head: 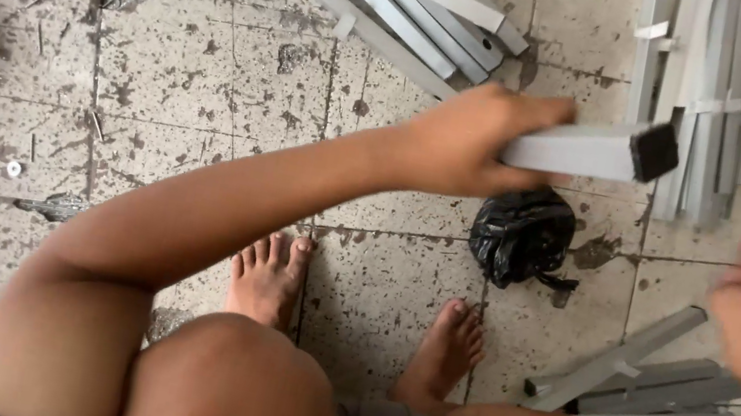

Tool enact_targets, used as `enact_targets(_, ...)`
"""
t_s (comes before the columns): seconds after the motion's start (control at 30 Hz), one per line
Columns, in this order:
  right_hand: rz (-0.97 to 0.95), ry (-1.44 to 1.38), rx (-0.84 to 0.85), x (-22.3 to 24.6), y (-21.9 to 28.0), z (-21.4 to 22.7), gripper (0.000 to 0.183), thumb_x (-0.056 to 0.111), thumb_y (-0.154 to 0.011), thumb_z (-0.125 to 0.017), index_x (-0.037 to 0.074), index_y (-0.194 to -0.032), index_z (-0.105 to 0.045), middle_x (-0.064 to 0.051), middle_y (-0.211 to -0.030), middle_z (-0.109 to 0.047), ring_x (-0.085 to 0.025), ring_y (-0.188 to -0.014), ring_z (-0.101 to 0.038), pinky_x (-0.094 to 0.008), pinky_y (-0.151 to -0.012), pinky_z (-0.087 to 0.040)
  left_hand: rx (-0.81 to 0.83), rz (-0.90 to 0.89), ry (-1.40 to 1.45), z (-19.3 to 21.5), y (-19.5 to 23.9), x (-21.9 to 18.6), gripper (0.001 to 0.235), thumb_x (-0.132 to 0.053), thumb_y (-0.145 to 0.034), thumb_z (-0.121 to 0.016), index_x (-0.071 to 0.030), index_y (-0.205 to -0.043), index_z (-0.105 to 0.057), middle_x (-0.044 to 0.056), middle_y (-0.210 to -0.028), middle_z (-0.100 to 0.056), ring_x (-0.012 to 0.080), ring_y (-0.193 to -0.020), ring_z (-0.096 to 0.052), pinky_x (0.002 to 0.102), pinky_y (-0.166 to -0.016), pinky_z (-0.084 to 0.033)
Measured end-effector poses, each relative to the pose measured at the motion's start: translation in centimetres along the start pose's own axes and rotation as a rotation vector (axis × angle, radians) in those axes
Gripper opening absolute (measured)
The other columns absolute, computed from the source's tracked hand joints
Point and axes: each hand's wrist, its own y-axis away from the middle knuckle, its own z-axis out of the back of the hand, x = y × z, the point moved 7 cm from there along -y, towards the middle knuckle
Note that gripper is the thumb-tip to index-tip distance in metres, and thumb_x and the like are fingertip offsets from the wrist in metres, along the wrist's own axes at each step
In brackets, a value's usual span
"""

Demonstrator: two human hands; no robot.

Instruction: Removing plastic inserts from the ends of aluminum profiles using pliers

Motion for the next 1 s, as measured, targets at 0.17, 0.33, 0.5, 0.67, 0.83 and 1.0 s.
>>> enact_targets(0.17, -0.374, -0.113, 0.355, -11.4, 1.5, -10.9, 0.027, 0.005, -0.092, -0.06, 0.003, -0.117, -0.069, -0.011, -0.083, -0.072, -0.02, -0.056, -0.055, -0.032, -0.052, -0.043, 0.078, 0.114, -0.369, 2.5, 0.6, 0.5, 0.044, -0.002, -0.092, -0.079, 0.0, -0.118, -0.043, 0.029, -0.109, -0.074, 0.0308, -0.08, -0.079, 0.032, -0.062, -0.069)
enact_targets(0.33, -0.414, -0.05, 0.335, -19.9, 4.7, -20.3, 0.021, 0.01, -0.094, -0.066, 0.004, -0.114, -0.068, -0.011, -0.083, -0.073, -0.02, -0.062, -0.065, -0.029, -0.055, -0.052, 0.434, 0.173, -0.936, 3.1, 2.8, 9.9, 0.035, -0.042, -0.114, -0.054, -0.012, -0.133, -0.051, 0.014, -0.102, -0.071, 0.0228, -0.078, -0.067, 0.033, -0.063, -0.059)
enact_targets(0.5, -0.253, 0.025, 0.207, -19.7, 4.0, -25.9, 0.049, -0.002, -0.08, -0.066, 0.002, -0.129, -0.064, -0.011, -0.122, -0.066, -0.024, -0.076, -0.067, -0.031, -0.067, -0.058, 0.656, 0.198, -1.314, 2.8, 5.8, 21.3, 0.03, -0.042, -0.107, -0.06, -0.027, -0.133, -0.065, 0.005, -0.122, -0.069, 0.0243, -0.111, -0.062, 0.04, -0.087, -0.052)
enact_targets(0.67, 0.03, 0.068, 0.02, -17.5, 3.1, -27.7, 0.024, -0.009, -0.081, -0.06, 0.001, -0.102, -0.058, -0.012, -0.091, -0.054, -0.028, -0.064, -0.058, -0.039, -0.06, -0.05, 0.776, 0.359, -1.019, -7.6, -0.4, 22.2, 0.059, -0.045, -0.095, -0.069, -0.008, -0.141, -0.059, 0.019, -0.122, -0.049, 0.0281, -0.1, -0.049, 0.04, -0.078, -0.048)
enact_targets(0.83, -0.029, 0.127, 0.053, -20.2, 3.8, -31.0, 0.036, -0.006, -0.086, -0.057, 0.006, -0.119, -0.065, -0.015, -0.099, -0.059, -0.028, -0.078, -0.063, -0.04, -0.068, -0.054, 0.911, -0.091, -0.907, -25.9, -3.5, 27.6, 0.056, -0.033, -0.086, -0.075, -0.016, -0.135, -0.054, 0.009, -0.132, -0.056, 0.0305, -0.121, -0.054, 0.045, -0.097, -0.048)
enact_targets(1.0, -0.071, 0.007, -0.014, -19.9, 3.7, -29.1, 0.018, 0.002, -0.086, -0.069, 0.005, -0.104, -0.067, -0.009, -0.091, -0.063, -0.022, -0.071, -0.062, -0.036, -0.068, -0.054, 1.006, -0.045, -0.973, -33.5, -5.9, 34.9, 0.081, -0.013, -0.077, -0.078, -0.013, -0.15, -0.042, 0.009, -0.154, -0.039, 0.0353, -0.137, -0.038, 0.05, -0.11, -0.04)
